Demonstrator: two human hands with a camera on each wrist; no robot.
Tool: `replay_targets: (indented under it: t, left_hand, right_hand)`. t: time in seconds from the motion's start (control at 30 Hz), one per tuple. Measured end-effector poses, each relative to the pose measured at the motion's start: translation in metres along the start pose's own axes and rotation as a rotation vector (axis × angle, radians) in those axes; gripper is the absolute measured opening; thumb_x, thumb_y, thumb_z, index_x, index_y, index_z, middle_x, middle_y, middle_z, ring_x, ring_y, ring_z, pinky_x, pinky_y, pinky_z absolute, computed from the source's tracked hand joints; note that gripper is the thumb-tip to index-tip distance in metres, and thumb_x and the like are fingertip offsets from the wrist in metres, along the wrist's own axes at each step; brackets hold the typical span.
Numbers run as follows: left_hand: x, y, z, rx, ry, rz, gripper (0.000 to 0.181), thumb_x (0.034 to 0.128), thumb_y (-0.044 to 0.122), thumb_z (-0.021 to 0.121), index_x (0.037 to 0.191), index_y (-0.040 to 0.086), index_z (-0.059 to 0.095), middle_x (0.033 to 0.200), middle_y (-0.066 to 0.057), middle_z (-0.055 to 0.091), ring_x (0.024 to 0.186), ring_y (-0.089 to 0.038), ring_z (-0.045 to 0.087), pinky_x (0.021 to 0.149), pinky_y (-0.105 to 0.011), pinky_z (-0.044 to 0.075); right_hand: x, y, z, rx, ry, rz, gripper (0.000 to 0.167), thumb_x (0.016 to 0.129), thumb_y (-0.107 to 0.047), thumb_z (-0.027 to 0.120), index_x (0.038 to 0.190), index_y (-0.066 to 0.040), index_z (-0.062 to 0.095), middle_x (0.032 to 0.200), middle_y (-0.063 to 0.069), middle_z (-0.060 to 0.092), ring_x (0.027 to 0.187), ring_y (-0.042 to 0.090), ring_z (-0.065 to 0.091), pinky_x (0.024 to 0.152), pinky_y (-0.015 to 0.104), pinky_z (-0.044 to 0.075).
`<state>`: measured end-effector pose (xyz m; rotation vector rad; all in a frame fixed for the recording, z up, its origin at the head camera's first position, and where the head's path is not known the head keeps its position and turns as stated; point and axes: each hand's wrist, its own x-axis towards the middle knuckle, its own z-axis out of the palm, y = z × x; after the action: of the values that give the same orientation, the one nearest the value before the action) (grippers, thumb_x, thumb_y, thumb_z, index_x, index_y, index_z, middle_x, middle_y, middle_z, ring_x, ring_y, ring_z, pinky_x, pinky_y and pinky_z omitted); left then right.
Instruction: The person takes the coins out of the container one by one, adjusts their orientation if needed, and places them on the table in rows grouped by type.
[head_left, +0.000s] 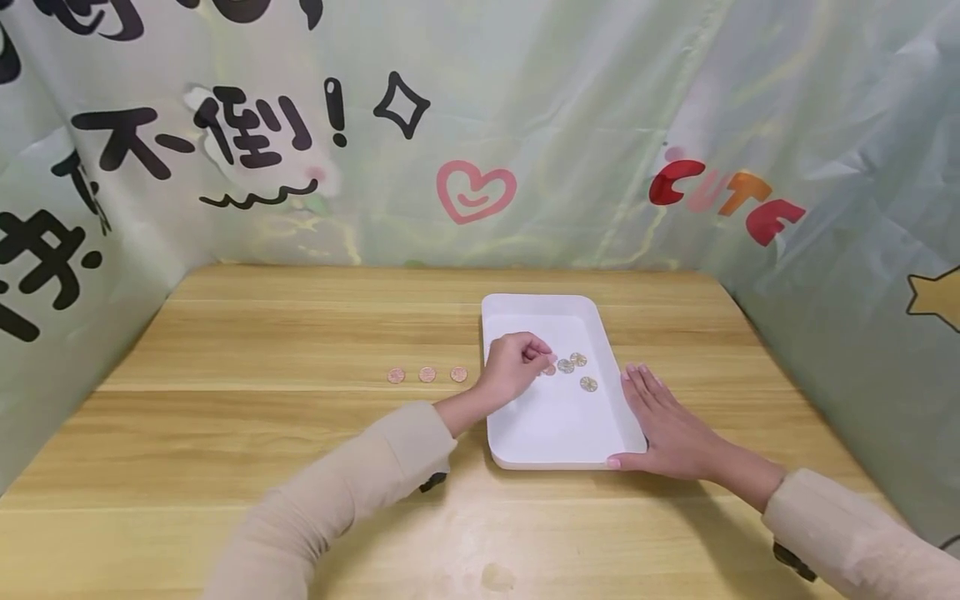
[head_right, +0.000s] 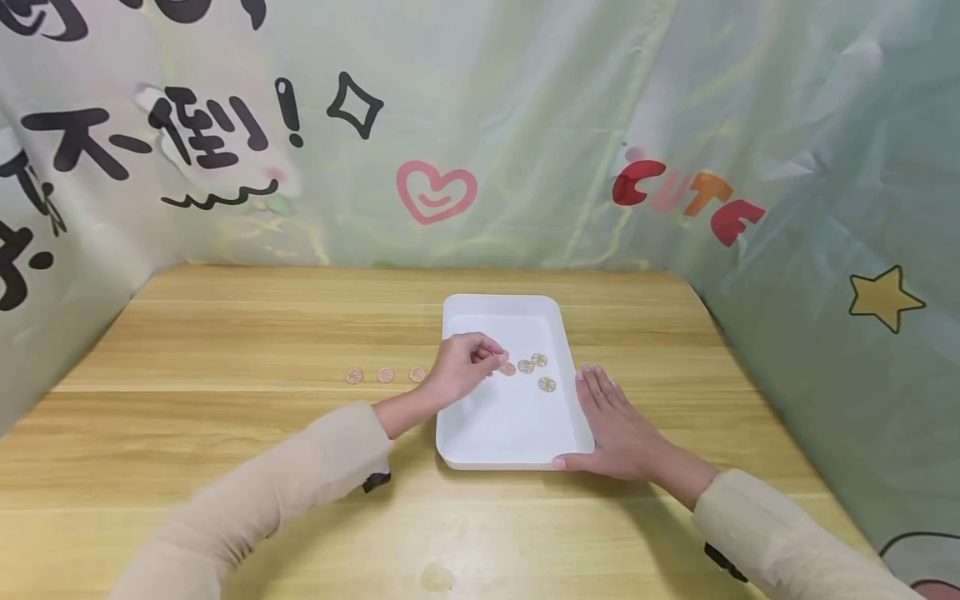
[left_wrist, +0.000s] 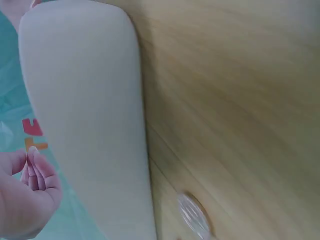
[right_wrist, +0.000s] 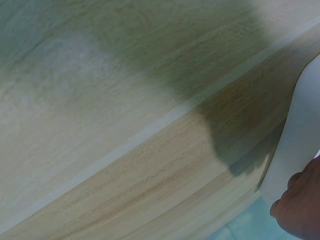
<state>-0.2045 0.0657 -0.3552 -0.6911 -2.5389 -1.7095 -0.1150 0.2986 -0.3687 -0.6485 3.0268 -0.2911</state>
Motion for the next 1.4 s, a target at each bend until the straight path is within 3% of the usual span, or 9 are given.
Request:
replay_targets:
  t: [0.27,0.5,0.73,0.8,0.97,1.17,1.33,1.4]
  left_hand:
    - [0.009,0.005,0.027,0.032,-0.037,-0.009,0.009,0.0835,0.006,0.067,0.085,-0.003,0.067,0.074,-0.014,0.067,0.059,-0.003,0.05,0.052,-0.01,0.039]
    - [0.019,0.005,0.045,0.129,-0.062,-0.02,0.009,0.0834,0.008,0.067,0.086,-0.001,0.067,0.073,-0.009,0.066,0.06,-0.003,0.049,0.054,-0.009,0.039]
    - [0.029,-0.001,0.054,0.235,-0.122,-0.106,0.011,0.0829,0.011,0.069,0.089,0.002,0.068,0.078,-0.007,0.067,0.065,-0.006,0.053,0.056,-0.011,0.04]
    - [0.031,-0.002,0.055,0.27,-0.137,-0.115,0.011,0.0818,0.011,0.07,0.089,0.003,0.068,0.079,-0.007,0.067,0.067,-0.008,0.055,0.059,-0.013,0.042]
    - [0.033,-0.006,0.06,0.357,-0.17,-0.099,0.015,0.0788,0.012,0.073,0.092,0.005,0.07,0.083,-0.005,0.071,0.074,-0.011,0.061,0.083,-0.023,0.038]
    - [0.035,-0.01,0.066,0.408,-0.214,-0.095,0.022,0.0769,0.018,0.075,0.095,0.006,0.07,0.091,-0.003,0.073,0.085,-0.013,0.065,0.094,-0.034,0.032]
    - [0.035,-0.009,0.066,0.515,-0.309,-0.059,0.026,0.0813,0.018,0.071,0.105,0.009,0.068,0.105,0.0,0.071,0.105,-0.014,0.062,0.105,-0.047,0.03]
    - [0.034,-0.01,0.066,0.552,-0.338,-0.032,0.026,0.0819,0.017,0.069,0.107,0.01,0.068,0.104,0.0,0.071,0.105,-0.015,0.063,0.105,-0.05,0.03]
  right_hand:
    - [0.0,-0.001,-0.001,-0.002,-0.011,0.008,0.113,0.073,-0.063,0.062,0.141,0.014,0.016,0.149,0.033,0.014,0.14,0.044,0.009,0.101,0.007,-0.02]
    - [0.0,0.001,0.0,0.0,-0.002,-0.007,0.112,0.074,-0.062,0.062,0.14,0.015,0.017,0.148,0.035,0.014,0.14,0.044,0.009,0.102,0.008,-0.02]
    - [0.0,0.0,0.0,0.004,0.005,-0.014,0.112,0.074,-0.063,0.062,0.141,0.015,0.016,0.148,0.035,0.014,0.139,0.045,0.01,0.102,0.008,-0.019]
    - [-0.001,0.0,0.0,0.003,0.004,-0.014,0.112,0.074,-0.063,0.062,0.141,0.015,0.016,0.148,0.035,0.014,0.139,0.045,0.01,0.102,0.007,-0.019]
    - [0.0,-0.001,-0.001,0.007,0.013,-0.022,0.112,0.074,-0.063,0.062,0.14,0.015,0.018,0.147,0.035,0.016,0.138,0.046,0.012,0.102,0.007,-0.019]
    - [0.0,-0.001,-0.001,0.009,0.013,-0.023,0.112,0.074,-0.064,0.062,0.14,0.015,0.017,0.148,0.035,0.015,0.139,0.046,0.012,0.103,0.008,-0.019]
    - [-0.001,-0.001,0.0,0.004,0.018,-0.021,0.112,0.074,-0.064,0.062,0.14,0.015,0.017,0.148,0.034,0.016,0.138,0.046,0.012,0.103,0.008,-0.019]
    - [-0.001,0.0,0.0,0.003,0.018,-0.022,0.112,0.074,-0.064,0.062,0.14,0.015,0.017,0.148,0.035,0.016,0.138,0.046,0.012,0.103,0.008,-0.019]
